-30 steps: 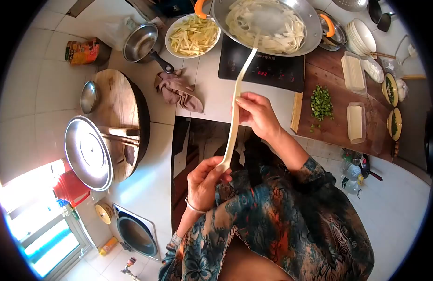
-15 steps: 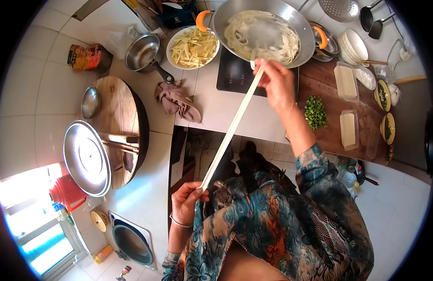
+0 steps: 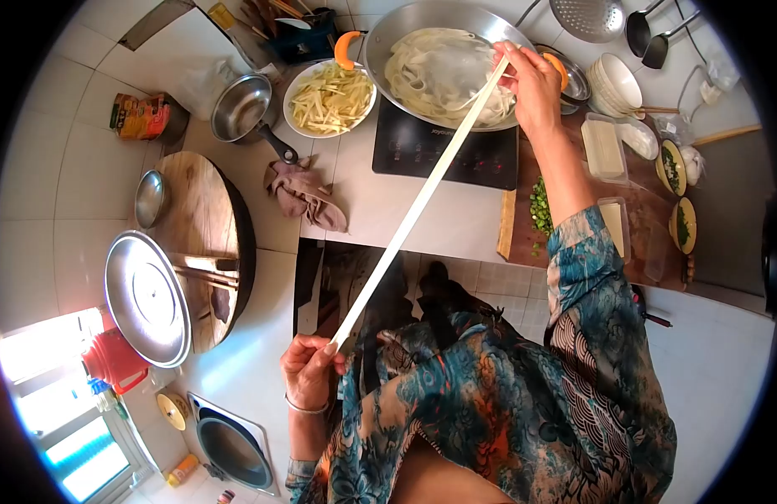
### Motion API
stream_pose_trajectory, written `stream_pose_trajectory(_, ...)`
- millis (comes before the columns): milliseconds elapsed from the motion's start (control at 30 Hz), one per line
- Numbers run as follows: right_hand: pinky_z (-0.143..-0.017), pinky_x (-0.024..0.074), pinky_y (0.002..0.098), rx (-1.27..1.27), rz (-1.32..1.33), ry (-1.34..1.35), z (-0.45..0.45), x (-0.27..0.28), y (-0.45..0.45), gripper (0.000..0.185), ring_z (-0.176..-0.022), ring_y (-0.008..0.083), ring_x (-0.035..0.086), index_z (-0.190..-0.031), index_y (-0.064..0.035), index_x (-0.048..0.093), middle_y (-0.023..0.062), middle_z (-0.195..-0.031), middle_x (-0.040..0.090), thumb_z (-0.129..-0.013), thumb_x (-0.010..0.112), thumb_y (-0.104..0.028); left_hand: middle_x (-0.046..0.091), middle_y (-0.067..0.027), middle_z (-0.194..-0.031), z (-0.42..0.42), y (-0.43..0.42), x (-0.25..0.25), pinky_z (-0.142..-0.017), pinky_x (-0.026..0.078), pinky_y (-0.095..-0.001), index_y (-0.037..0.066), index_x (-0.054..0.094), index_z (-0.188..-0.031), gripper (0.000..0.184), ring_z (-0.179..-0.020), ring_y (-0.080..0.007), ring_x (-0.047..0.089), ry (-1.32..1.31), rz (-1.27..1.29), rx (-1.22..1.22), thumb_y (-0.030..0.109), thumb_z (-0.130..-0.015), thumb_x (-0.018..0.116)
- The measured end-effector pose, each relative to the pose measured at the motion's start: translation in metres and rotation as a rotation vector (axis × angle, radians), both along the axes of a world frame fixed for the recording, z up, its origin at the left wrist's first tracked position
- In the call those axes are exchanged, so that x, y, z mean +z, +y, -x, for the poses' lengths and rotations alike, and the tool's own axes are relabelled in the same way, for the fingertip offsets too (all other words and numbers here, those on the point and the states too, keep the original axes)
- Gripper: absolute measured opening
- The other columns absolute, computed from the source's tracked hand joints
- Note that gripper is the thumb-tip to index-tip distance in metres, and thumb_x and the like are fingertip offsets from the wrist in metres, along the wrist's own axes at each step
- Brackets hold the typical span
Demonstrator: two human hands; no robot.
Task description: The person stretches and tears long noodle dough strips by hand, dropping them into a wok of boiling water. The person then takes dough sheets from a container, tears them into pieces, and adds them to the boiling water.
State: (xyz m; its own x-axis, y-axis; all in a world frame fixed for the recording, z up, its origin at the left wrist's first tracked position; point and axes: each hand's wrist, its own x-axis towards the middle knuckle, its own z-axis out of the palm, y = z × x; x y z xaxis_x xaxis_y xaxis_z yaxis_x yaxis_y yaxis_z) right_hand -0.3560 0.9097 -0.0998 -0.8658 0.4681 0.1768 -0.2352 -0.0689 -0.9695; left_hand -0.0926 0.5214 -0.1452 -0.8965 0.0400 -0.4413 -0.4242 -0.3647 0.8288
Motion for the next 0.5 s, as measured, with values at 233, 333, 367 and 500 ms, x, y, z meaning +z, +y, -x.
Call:
stream_pose_trajectory(233, -0.057, 0.0490, 0.0203, -0.034, -0.024, -0.001, 0.012, 0.008, 0.025, 0.020, -0.073, 0.0133, 0.064, -0.093, 0.0004, 0.064, 0.0072, -0.089, 0.066, -0.084, 0.062, -0.018, 0.059, -0.0116, -0.065, -0.007, -0.016, 0.007, -0.047, 0.045, -0.0227, -0.003, 0.056, -0.082, 0.002, -0.050, -0.0137, 0.053, 0.023, 0.050, -0.008, -0.002, -0.082, 0.058)
stream_pose_trajectory(333, -0.065, 0.0479, 0.0246, -0.038, -0.067, -0.025, 0.015, 0.012, 0.029, 0.022, -0.082, 0.0153, 0.063, -0.098, 0.0001, 0.062, 0.0092, -0.096, 0.065, -0.086, 0.060, -0.018, 0.057, -0.0085, -0.062, -0.011, -0.022, 0.008, -0.044, 0.042, -0.0223, -0.001, 0.057, -0.083, 0.003, -0.048, -0.0131, 0.050, 0.008, 0.105, -0.056, 0.002, -0.083, 0.057)
stream_pose_trajectory(367, -0.070, 0.0472, 0.0264, -0.032, -0.082, -0.035, 0.016, 0.013, 0.031, 0.022, -0.085, 0.0159, 0.063, -0.100, -0.0005, 0.062, 0.0098, -0.098, 0.065, -0.087, 0.060, -0.018, 0.057, -0.0081, -0.062, -0.011, -0.022, 0.010, -0.045, 0.042, -0.0225, -0.002, 0.058, -0.084, 0.004, -0.048, -0.0131, 0.050, 0.003, 0.124, -0.056, 0.002, -0.083, 0.057)
stream_pose_trajectory(500, -0.059, 0.0490, 0.0224, -0.030, -0.068, 0.014, 0.020, 0.015, 0.038, 0.023, -0.078, 0.0149, 0.065, -0.097, 0.0021, 0.062, 0.0089, -0.092, 0.066, -0.085, 0.062, -0.017, 0.055, -0.0060, -0.062, -0.010, -0.023, 0.015, -0.051, 0.042, -0.0231, -0.003, 0.061, -0.088, 0.009, -0.051, -0.0129, 0.049, 0.050, 0.168, -0.096, 0.001, -0.084, 0.053)
